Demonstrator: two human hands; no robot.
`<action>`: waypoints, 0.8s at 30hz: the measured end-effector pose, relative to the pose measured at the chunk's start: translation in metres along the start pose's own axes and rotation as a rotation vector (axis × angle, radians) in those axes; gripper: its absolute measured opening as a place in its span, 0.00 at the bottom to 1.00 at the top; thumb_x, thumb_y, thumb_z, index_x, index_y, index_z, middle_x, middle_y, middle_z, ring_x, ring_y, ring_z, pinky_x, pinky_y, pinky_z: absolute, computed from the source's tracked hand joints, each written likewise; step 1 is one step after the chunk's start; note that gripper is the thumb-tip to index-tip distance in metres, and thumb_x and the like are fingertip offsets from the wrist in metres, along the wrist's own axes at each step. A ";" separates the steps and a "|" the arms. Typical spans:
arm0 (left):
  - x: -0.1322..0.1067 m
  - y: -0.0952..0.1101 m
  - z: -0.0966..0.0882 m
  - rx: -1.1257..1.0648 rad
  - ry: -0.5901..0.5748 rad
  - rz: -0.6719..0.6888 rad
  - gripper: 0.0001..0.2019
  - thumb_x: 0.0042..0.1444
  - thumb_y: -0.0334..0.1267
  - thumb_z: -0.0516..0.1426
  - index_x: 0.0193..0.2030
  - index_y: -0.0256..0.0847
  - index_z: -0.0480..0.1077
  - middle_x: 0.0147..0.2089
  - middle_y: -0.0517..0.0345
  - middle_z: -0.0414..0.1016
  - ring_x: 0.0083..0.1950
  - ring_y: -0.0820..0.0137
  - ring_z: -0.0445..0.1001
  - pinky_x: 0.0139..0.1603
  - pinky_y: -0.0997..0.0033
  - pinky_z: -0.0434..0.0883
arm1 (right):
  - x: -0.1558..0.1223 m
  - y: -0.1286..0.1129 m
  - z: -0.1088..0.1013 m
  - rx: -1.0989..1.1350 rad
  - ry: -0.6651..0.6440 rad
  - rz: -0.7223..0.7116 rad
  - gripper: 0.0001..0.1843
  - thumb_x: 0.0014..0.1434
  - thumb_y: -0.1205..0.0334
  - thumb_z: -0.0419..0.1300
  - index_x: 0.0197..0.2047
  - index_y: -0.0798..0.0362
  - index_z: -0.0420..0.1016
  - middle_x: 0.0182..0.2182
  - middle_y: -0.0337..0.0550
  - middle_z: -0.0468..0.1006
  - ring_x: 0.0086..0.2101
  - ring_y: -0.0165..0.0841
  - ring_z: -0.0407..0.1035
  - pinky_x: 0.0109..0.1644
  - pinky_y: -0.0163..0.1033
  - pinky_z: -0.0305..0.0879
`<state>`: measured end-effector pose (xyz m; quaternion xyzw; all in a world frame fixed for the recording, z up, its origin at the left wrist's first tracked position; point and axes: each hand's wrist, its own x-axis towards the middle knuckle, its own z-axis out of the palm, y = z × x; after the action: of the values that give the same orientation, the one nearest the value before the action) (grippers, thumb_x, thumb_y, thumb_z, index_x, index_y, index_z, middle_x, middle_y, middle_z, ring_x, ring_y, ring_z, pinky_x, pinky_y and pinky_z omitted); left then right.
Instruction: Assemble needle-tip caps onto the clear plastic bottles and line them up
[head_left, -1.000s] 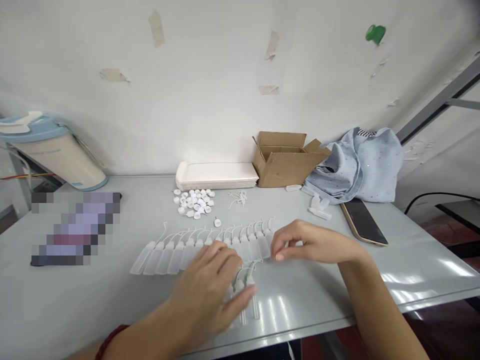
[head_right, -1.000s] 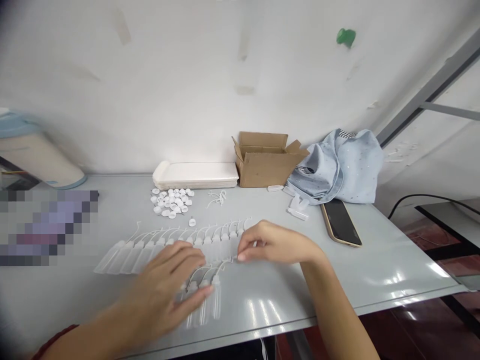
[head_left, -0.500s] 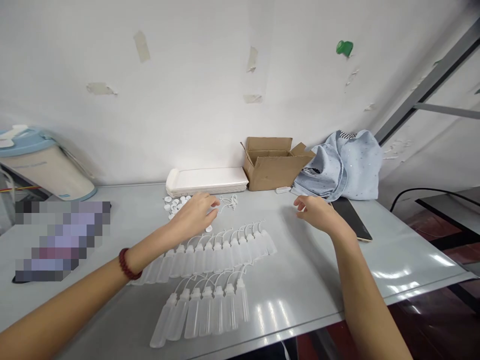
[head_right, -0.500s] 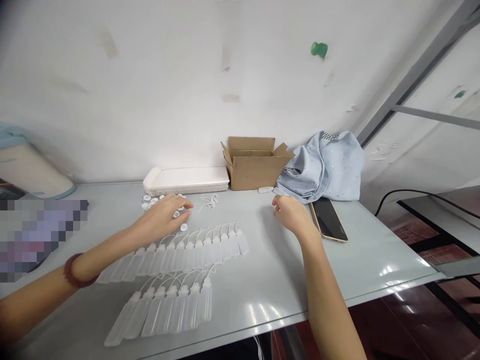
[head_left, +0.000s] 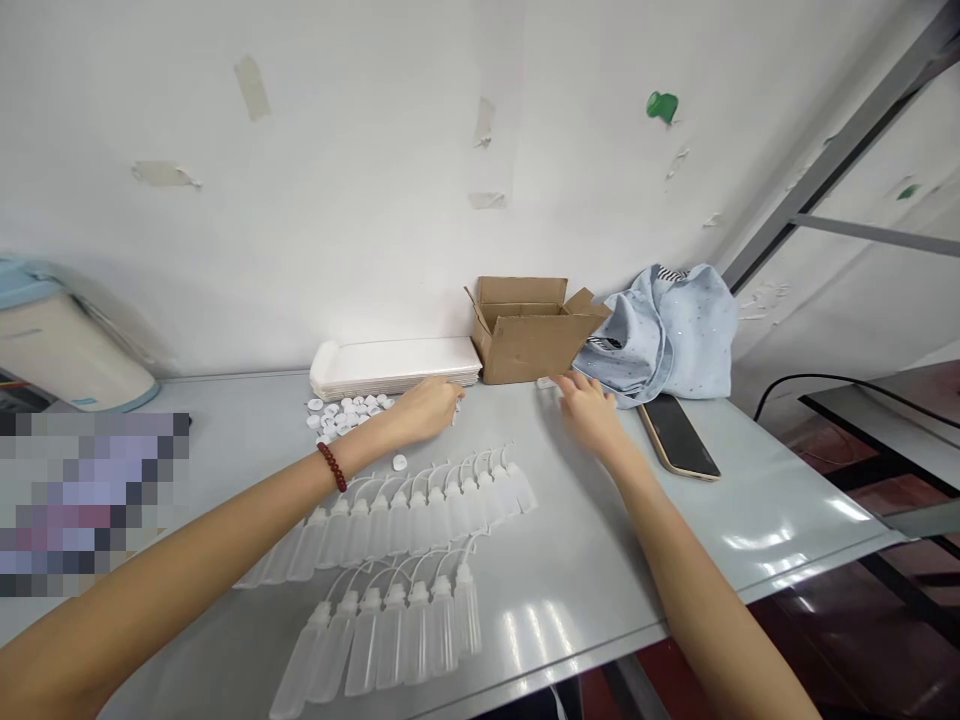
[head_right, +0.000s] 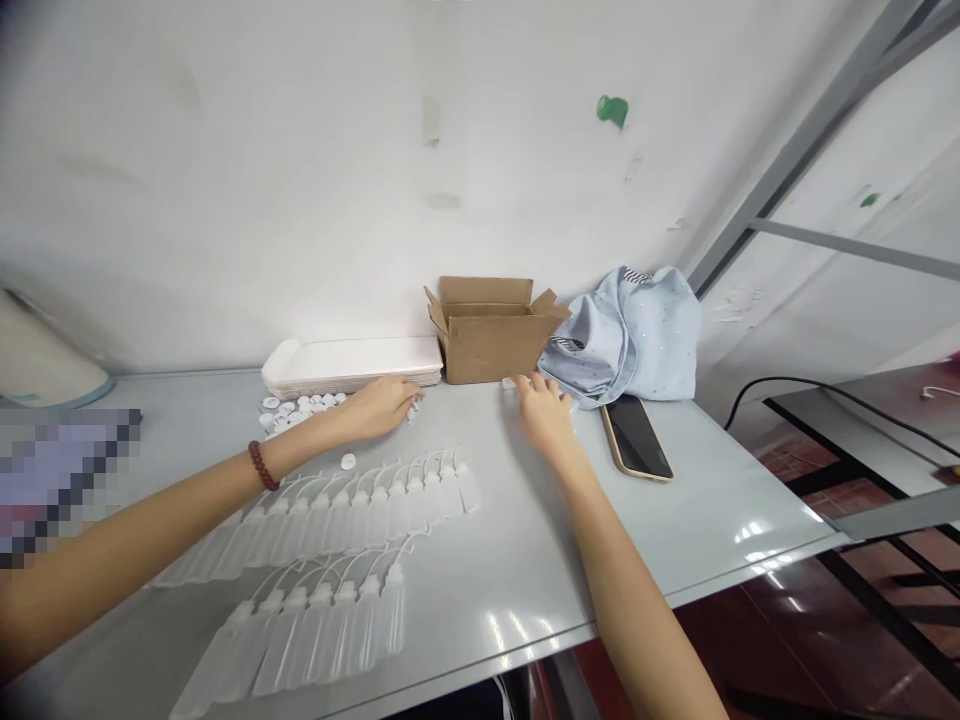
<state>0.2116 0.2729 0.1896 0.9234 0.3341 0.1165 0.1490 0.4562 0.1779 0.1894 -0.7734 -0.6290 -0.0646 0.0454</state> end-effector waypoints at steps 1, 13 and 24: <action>0.000 0.000 0.001 -0.001 0.004 -0.003 0.15 0.62 0.40 0.55 0.54 0.38 0.65 0.54 0.49 0.69 0.48 0.63 0.72 0.47 0.56 0.73 | 0.002 -0.003 0.005 -0.009 0.005 -0.014 0.26 0.61 0.74 0.45 0.62 0.51 0.60 0.60 0.51 0.62 0.53 0.50 0.58 0.48 0.52 0.59; -0.020 0.027 -0.013 -0.140 0.267 -0.089 0.09 0.58 0.27 0.52 0.40 0.35 0.73 0.40 0.51 0.76 0.40 0.65 0.74 0.47 0.61 0.71 | 0.007 -0.010 0.016 0.037 0.043 -0.064 0.23 0.55 0.73 0.51 0.55 0.57 0.69 0.54 0.55 0.66 0.48 0.46 0.61 0.45 0.44 0.58; -0.100 0.046 -0.051 -0.550 0.286 -0.409 0.09 0.53 0.43 0.57 0.34 0.40 0.75 0.32 0.58 0.79 0.32 0.68 0.76 0.35 0.71 0.73 | 0.005 -0.018 0.007 0.326 0.150 -0.065 0.08 0.53 0.75 0.51 0.30 0.56 0.70 0.34 0.51 0.76 0.37 0.41 0.70 0.44 0.44 0.59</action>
<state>0.1470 0.1840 0.2417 0.7373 0.4853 0.2975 0.3637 0.4403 0.1875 0.1828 -0.7279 -0.6508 -0.0207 0.2149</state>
